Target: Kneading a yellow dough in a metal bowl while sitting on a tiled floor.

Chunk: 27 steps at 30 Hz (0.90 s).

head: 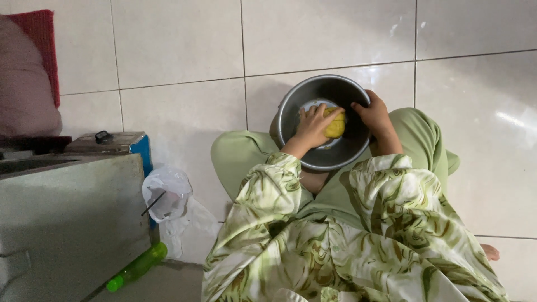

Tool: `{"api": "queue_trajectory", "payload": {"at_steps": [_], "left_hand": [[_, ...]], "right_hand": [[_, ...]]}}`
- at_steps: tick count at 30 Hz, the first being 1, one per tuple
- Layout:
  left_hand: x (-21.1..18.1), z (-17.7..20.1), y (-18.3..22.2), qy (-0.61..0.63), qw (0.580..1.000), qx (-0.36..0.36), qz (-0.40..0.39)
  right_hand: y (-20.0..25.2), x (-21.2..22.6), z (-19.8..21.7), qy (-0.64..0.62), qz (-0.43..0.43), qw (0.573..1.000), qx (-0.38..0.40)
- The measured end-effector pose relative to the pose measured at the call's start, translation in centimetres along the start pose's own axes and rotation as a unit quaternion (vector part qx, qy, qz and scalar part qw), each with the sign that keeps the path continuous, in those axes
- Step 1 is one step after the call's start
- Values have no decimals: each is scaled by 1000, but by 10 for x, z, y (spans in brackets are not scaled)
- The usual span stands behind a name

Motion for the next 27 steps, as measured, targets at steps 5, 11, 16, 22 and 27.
{"api": "queue_trajectory", "payload": {"at_steps": [5, 11, 16, 22, 27], "left_hand": [[-4, 28, 26, 113, 993, -7, 21], [-6, 14, 36, 15, 994, 26, 108], [10, -5, 19, 9, 990, -6, 144], [26, -6, 15, 12, 994, -60, 90], [26, 18, 20, 84, 993, -85, 19]], "right_hand": [[2, 5, -1, -6, 9, 1000, -1], [2, 4, 2, -18, 12, 1000, 6], [2, 10, 1, -4, 18, 1000, 2], [2, 13, 1, 0, 39, 999, -7], [6, 10, 3, -18, 27, 999, -11]]}}
Point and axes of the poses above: each hand's wrist, its own y-axis away from the middle knuckle, its own z-axis out of the back of the hand, x = y × z, the point moved 8 cm from there along -y, towards the middle knuckle, and after that the axes turned 6 degrees about x, right-handed, at the moved point
